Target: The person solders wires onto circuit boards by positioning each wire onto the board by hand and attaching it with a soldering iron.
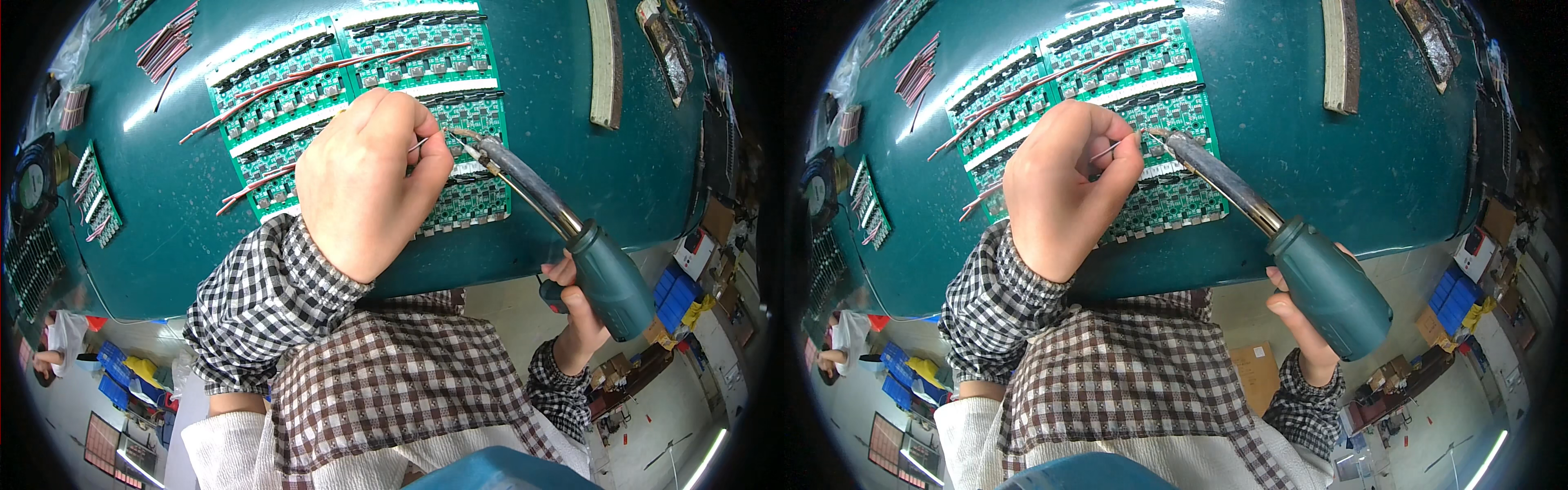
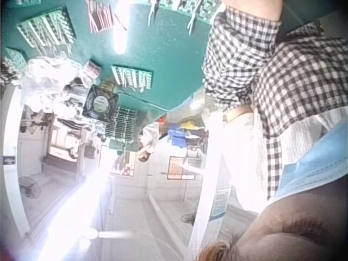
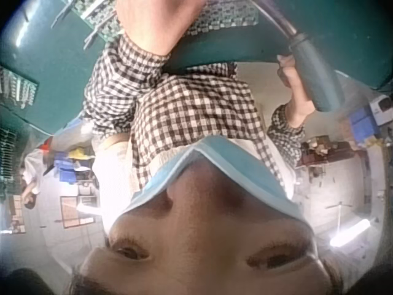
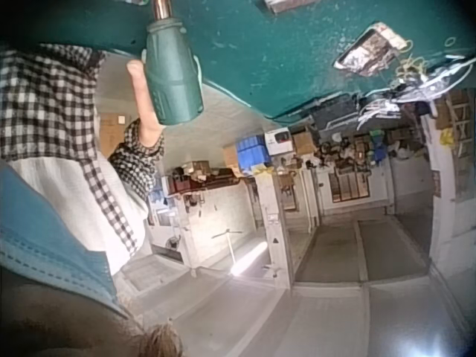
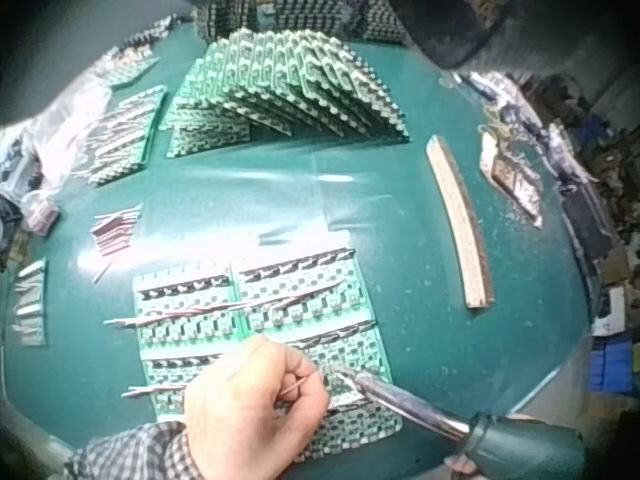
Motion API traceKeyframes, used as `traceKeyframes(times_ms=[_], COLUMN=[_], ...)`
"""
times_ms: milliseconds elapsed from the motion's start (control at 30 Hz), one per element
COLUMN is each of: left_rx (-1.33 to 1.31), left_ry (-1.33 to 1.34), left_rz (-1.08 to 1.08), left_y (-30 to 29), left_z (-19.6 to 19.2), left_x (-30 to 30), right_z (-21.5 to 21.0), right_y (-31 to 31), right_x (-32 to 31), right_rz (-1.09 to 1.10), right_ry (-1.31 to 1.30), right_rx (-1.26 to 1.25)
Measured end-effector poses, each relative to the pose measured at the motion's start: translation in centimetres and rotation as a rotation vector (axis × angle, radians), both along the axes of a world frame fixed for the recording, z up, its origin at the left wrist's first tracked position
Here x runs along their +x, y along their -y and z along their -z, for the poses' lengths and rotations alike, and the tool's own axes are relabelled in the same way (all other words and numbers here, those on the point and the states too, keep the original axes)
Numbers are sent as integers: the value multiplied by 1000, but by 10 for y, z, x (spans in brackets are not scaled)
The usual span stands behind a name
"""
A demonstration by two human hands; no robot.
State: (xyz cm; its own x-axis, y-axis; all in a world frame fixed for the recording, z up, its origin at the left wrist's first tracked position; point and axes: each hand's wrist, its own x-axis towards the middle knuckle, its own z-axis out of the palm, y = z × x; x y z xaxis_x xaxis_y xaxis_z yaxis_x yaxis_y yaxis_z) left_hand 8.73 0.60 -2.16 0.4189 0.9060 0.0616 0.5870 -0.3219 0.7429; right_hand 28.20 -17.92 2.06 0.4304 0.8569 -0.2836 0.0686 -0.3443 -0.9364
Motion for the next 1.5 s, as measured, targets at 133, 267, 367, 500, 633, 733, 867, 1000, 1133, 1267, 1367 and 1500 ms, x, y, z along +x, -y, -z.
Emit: traceKeyframes(times_ms=[133, 267, 367, 500, 633, 733, 867, 1000, 1133, 1267, 1367, 1500], left_rx=[-10, -9, 11, 196, -10, 5, 0, -22, -19, 2, 28, 58], left_ry=[-2, 5, -7, 14, 48, 43, -22, -8, -9, 5, 18, 28], left_rz=[2, 5, -11, -112, 29, 31, 24, 68, 95, 73, 74, 65], left_y=[1, -1, -5, -5, -5, 4, 14, 8, 3, 1, -1, 4], left_z=[0, 3, 3, 7, -5, 14, 19, 10, -1, 4, 8, 2], left_x=[3, 10, 9, -7, 9, 14, 10, 8, 0, -1, 1, -8], right_z=[-1, -3, -2, 5, 15, 44, 67, 58, 55, 51, 49, 51], right_y=[-3, -8, -18, -31, -45, -53, -64, -65, -69, -73, -74, -76], right_x=[1, 4, 6, 10, 50, 59, 66, 69, 63, 53, 51, 48], right_rz=[-3, 15, -24, 10, 141, 20, -42, -102, -132, -96, -120, -102], right_ry=[7, 0, -13, 12, -670, -863, -976, -973, -993, -928, -939, -930], right_rx=[84, 85, 116, 111, 241, 383, 461, 509, 573, 558, 574, 556])
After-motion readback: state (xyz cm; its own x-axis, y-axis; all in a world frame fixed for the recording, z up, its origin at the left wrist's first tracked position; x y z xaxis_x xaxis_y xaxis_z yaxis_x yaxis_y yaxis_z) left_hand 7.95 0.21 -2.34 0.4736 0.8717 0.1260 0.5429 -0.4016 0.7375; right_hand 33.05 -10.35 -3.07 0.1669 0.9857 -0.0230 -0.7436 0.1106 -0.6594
